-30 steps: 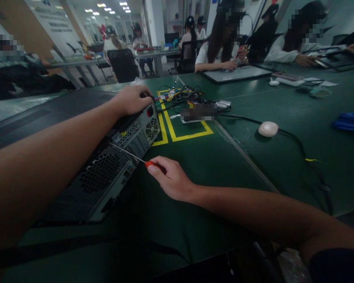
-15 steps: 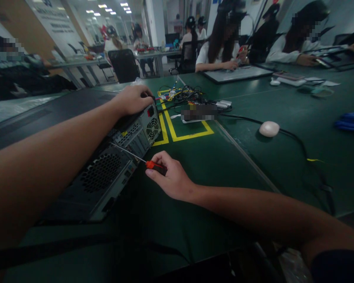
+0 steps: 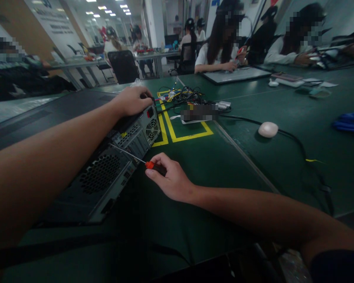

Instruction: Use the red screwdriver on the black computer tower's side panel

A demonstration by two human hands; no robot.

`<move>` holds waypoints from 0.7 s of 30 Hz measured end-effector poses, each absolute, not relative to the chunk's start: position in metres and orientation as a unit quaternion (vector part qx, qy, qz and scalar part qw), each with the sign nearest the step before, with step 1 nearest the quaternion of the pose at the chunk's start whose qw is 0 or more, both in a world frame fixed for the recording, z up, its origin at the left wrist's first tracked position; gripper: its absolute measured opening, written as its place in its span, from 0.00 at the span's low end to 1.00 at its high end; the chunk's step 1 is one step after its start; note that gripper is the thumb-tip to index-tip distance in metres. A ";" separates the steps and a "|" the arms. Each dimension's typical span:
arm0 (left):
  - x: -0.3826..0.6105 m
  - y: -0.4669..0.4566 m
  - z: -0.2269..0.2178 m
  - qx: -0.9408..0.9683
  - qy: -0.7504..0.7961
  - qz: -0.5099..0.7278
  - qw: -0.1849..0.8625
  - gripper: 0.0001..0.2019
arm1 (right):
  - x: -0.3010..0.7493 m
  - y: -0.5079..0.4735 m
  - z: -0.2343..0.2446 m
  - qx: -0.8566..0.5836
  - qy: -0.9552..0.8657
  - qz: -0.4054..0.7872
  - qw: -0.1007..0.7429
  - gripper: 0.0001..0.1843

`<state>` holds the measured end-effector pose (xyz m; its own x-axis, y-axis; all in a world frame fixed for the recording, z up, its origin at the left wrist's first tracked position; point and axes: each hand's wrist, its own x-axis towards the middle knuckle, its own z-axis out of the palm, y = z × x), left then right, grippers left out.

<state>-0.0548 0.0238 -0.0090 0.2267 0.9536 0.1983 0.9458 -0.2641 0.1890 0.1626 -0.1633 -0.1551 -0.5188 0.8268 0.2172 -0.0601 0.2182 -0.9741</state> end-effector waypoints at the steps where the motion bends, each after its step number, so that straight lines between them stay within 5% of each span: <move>1: -0.055 0.023 -0.009 0.784 0.605 0.138 0.015 0.27 | 0.162 -0.163 -0.155 -0.288 -0.671 0.556 0.397 0.17; 21: -0.053 0.020 -0.007 0.787 0.601 0.140 0.019 0.30 | 0.161 -0.161 -0.160 -0.291 -0.706 0.511 0.395 0.13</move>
<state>-0.0526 0.0199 -0.0065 0.2396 0.9507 0.1968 0.9398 -0.2780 0.1987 0.1613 -0.1607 -0.1602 -0.5193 0.8143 0.2595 0.0074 0.3079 -0.9514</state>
